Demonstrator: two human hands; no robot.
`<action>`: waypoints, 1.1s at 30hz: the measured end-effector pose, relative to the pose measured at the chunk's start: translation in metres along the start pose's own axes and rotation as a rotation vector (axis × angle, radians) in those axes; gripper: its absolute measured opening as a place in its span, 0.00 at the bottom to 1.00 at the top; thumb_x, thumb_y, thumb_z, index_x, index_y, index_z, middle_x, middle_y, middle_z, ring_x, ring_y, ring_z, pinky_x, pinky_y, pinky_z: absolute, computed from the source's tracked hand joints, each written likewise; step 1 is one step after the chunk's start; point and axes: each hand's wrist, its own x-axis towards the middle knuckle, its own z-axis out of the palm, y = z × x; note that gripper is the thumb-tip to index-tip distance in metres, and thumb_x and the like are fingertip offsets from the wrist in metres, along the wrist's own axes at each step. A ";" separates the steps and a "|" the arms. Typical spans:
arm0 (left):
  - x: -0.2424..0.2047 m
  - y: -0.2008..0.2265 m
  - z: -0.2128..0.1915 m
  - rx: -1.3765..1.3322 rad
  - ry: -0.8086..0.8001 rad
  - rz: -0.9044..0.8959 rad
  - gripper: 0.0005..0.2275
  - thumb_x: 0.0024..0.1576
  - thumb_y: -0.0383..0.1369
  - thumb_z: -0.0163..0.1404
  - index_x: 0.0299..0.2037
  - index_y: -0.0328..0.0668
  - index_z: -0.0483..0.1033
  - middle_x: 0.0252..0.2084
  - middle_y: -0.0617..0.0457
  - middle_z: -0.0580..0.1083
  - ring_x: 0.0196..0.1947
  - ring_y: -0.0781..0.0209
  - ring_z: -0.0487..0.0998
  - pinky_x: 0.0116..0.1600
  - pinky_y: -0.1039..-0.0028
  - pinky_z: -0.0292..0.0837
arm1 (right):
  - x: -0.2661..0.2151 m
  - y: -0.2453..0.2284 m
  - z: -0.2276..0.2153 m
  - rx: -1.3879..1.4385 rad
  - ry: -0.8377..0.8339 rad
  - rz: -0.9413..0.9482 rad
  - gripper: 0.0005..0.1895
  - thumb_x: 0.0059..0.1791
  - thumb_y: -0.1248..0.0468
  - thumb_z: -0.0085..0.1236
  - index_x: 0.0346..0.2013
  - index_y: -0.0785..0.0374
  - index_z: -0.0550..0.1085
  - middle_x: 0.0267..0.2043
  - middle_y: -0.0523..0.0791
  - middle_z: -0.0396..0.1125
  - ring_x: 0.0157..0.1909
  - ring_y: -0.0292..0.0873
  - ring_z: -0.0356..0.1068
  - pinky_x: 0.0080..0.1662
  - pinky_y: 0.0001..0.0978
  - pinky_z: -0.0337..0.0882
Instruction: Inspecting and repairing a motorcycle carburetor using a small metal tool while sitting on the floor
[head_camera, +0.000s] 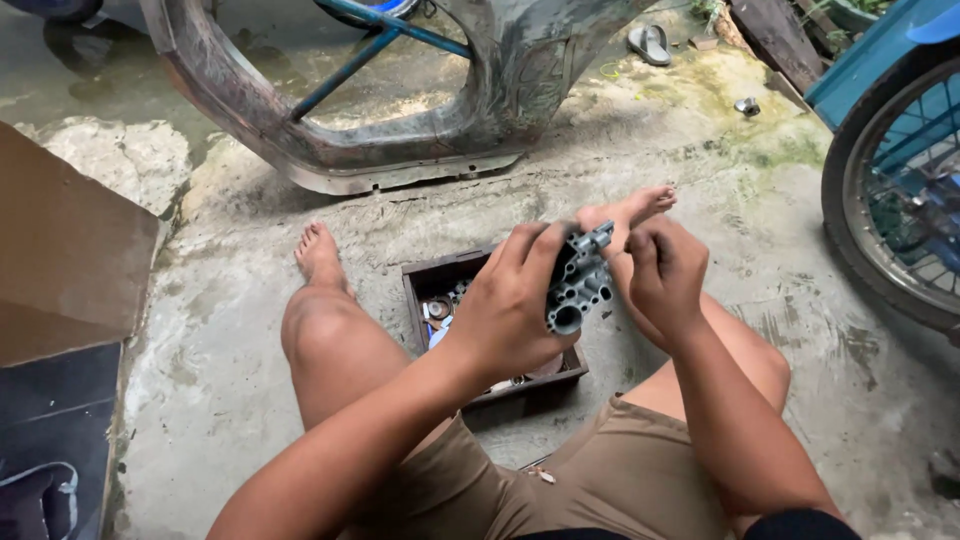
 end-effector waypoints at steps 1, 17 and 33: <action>0.002 0.000 0.002 0.000 -0.002 0.001 0.40 0.36 0.29 0.61 0.65 0.35 0.64 0.52 0.39 0.68 0.45 0.32 0.76 0.51 0.53 0.75 | -0.010 0.020 0.005 0.000 0.002 0.001 0.18 0.63 0.62 0.44 0.29 0.61 0.71 0.24 0.47 0.62 0.28 0.54 0.65 0.37 0.38 0.67; 0.019 0.020 0.008 -0.050 -0.083 0.066 0.34 0.45 0.30 0.61 0.63 0.32 0.62 0.58 0.39 0.69 0.53 0.41 0.73 0.58 0.56 0.73 | -0.008 0.038 -0.062 0.017 0.326 0.239 0.09 0.56 0.71 0.40 0.34 0.67 0.70 0.28 0.46 0.63 0.26 0.37 0.56 0.31 0.27 0.59; -0.032 -0.013 0.000 -0.208 0.010 -0.252 0.41 0.36 0.33 0.61 0.66 0.37 0.64 0.54 0.37 0.69 0.52 0.28 0.76 0.54 0.48 0.76 | -0.032 0.069 -0.018 0.006 0.378 0.331 0.20 0.64 0.64 0.34 0.29 0.60 0.68 0.19 0.41 0.57 0.24 0.38 0.59 0.35 0.29 0.61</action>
